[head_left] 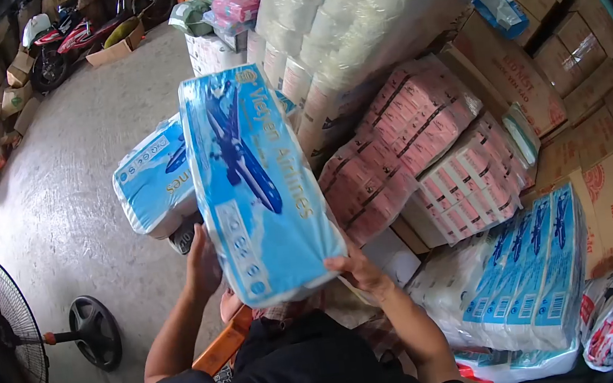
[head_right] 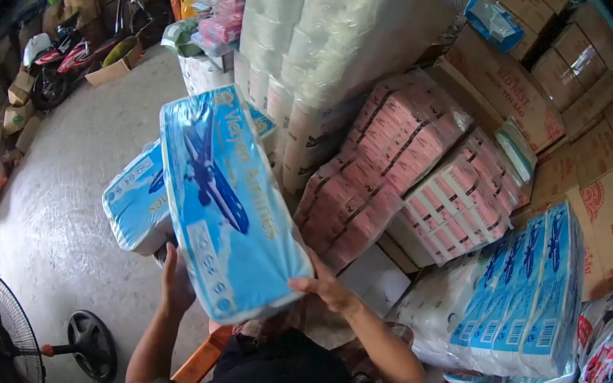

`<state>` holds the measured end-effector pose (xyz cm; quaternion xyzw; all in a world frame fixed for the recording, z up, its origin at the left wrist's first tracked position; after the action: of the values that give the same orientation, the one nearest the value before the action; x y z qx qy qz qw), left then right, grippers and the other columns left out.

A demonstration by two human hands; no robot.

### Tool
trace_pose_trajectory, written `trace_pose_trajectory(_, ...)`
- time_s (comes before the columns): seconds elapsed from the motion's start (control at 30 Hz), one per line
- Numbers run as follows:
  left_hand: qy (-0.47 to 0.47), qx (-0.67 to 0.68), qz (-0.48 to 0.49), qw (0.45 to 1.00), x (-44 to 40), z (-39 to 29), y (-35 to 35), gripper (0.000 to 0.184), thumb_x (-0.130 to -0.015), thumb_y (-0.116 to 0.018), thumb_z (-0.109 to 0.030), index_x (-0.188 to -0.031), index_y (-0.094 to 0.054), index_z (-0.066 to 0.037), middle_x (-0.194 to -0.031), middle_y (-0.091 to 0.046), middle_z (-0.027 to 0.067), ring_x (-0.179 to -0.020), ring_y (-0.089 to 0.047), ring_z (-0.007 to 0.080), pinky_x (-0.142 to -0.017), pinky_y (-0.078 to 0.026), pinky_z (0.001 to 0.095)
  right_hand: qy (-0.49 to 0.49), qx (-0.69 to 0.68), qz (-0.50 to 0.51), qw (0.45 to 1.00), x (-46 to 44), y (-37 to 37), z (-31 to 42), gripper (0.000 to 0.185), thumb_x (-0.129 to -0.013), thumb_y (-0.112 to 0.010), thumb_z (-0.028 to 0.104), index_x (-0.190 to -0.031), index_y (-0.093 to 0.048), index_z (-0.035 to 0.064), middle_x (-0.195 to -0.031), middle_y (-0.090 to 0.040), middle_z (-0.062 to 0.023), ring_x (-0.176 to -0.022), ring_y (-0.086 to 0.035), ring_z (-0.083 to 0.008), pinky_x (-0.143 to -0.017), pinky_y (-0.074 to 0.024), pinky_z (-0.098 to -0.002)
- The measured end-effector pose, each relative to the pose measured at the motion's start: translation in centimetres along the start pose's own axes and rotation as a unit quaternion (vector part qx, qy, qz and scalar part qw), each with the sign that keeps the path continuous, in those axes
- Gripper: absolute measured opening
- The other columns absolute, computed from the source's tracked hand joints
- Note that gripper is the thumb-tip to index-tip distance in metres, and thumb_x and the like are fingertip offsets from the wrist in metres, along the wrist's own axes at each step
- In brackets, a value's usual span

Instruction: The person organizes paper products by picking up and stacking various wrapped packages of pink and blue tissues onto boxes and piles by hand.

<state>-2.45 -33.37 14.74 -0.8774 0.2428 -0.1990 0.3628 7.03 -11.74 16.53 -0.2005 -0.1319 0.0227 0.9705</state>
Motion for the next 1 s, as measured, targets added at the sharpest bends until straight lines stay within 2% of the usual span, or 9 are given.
trace_pose_trajectory(0.17,0.023,0.045,0.003,0.999,-4.8,1.2,2.0,0.070,-0.087,-0.045,-0.057,-0.130,-0.039,-0.002,-0.122,-0.053,0.0135,-0.111,-0.052,0.0262,-0.097,-0.041,0.0418,-0.025,0.002,-0.040,0.999,4.8,4.0,0.2,0.079,-0.066,-0.071,0.014,-0.136,-0.034,0.0054,-0.125,-0.046,-0.0081,-0.116,-0.043,-0.0191,-0.099,-0.0330,-0.0315)
trace_pose_trajectory(0.3,0.021,-0.018,-0.070,0.997,-5.7,2.4,0.2,0.041,-0.079,-0.066,-0.031,-0.107,-0.055,-0.004,-0.096,-0.062,0.0095,-0.088,-0.060,0.0237,-0.085,-0.049,0.0385,0.005,0.041,-0.105,0.994,7.7,6.6,1.2,0.082,-0.061,-0.072,0.010,-0.135,-0.036,0.0069,-0.125,-0.047,-0.0078,-0.116,-0.044,-0.0192,-0.100,-0.0322,-0.0310)
trace_pose_trajectory(0.47,0.020,-0.005,-0.008,1.000,-5.2,4.6,-3.2,0.031,-0.081,-0.061,-0.022,-0.105,-0.055,-0.004,-0.093,-0.062,0.0074,-0.085,-0.061,0.0225,-0.080,-0.051,0.0385,0.074,0.078,-0.157,0.982,13.4,10.0,2.9,0.093,-0.058,-0.077,0.013,-0.138,-0.031,0.0104,-0.126,-0.045,-0.0101,-0.118,-0.042,-0.0198,-0.099,-0.0334,-0.0324)
trace_pose_trajectory(0.53,0.007,0.041,0.120,0.992,-6.5,5.6,-3.4,0.028,-0.081,-0.057,-0.020,-0.104,-0.056,-0.004,-0.093,-0.062,0.0064,-0.089,-0.060,0.0209,-0.081,-0.049,0.0375,0.180,-0.019,-0.201,0.963,16.4,10.8,4.4,0.095,-0.065,-0.079,0.017,-0.142,-0.024,0.0135,-0.122,-0.047,-0.0084,-0.110,-0.046,-0.0211,-0.095,-0.0350,-0.0334)
trace_pose_trajectory(0.63,-0.001,0.032,0.054,0.998,-4.3,4.1,-13.3,0.026,-0.078,-0.058,-0.020,-0.096,-0.057,-0.001,-0.089,-0.061,0.0074,-0.083,-0.060,0.0214,-0.078,-0.050,0.0358,0.265,-0.218,-0.197,0.918,20.7,11.5,3.0,0.102,-0.065,-0.081,0.026,-0.144,-0.018,0.0192,-0.129,-0.043,-0.0118,-0.121,-0.040,-0.0242,-0.100,-0.0324,-0.0397)
trace_pose_trajectory(0.8,0.014,0.007,0.151,0.988,-6.5,6.5,-20.8,0.024,-0.077,-0.058,-0.021,-0.090,-0.057,-0.001,-0.089,-0.058,0.0071,-0.085,-0.056,0.0209,-0.083,-0.045,0.0364,0.170,-0.058,-0.347,0.920,26.2,12.4,-5.2,0.086,-0.066,-0.080,0.018,-0.135,-0.030,0.0075,-0.130,-0.042,-0.0108,-0.121,-0.040,-0.0235,-0.101,-0.0318,-0.0390)
trace_pose_trajectory(0.87,0.023,-0.025,0.213,0.976,-7.5,8.2,-24.4,0.018,-0.075,-0.058,-0.018,-0.082,-0.054,-0.002,-0.079,-0.053,0.0028,-0.080,-0.052,0.0170,-0.081,-0.043,0.0323,0.220,-0.125,-0.309,0.917,27.4,9.6,-1.6,0.083,-0.066,-0.080,0.017,-0.133,-0.033,0.0020,-0.122,-0.047,-0.0083,-0.116,-0.043,-0.0216,-0.099,-0.0341,-0.0365)
trace_pose_trajectory(0.93,0.004,-0.124,0.153,0.980,-7.2,9.9,-26.8,0.026,-0.074,-0.063,-0.017,-0.092,-0.059,0.002,-0.089,-0.059,0.0065,-0.088,-0.055,0.0174,-0.085,-0.042,0.0325,0.271,-0.128,-0.342,0.891,29.7,10.6,-2.4,0.076,-0.067,-0.077,0.014,-0.131,-0.037,0.0030,-0.120,-0.050,-0.0085,-0.111,-0.049,-0.0214,-0.094,-0.0392,-0.0357)
trace_pose_trajectory(1.0,0.063,-0.117,0.273,0.953,-7.1,12.7,-30.4,0.035,-0.082,-0.059,-0.020,-0.109,-0.055,0.001,-0.101,-0.059,0.0090,-0.097,-0.053,0.0194,-0.087,-0.041,0.0347,0.297,-0.138,-0.376,0.867,32.4,9.1,0.0,0.069,-0.068,-0.075,0.014,-0.128,-0.041,0.0044,-0.116,-0.055,-0.0069,-0.097,-0.058,-0.0184,-0.079,-0.0474,-0.0299)
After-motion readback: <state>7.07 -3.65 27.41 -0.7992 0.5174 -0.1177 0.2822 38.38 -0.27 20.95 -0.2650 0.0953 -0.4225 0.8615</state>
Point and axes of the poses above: each hand's wrist, its own x-axis away from the middle knuckle, its own y-axis out of the back of the hand, z = x × y, the point moved 8 cm from there along -x, towards the middle knuckle
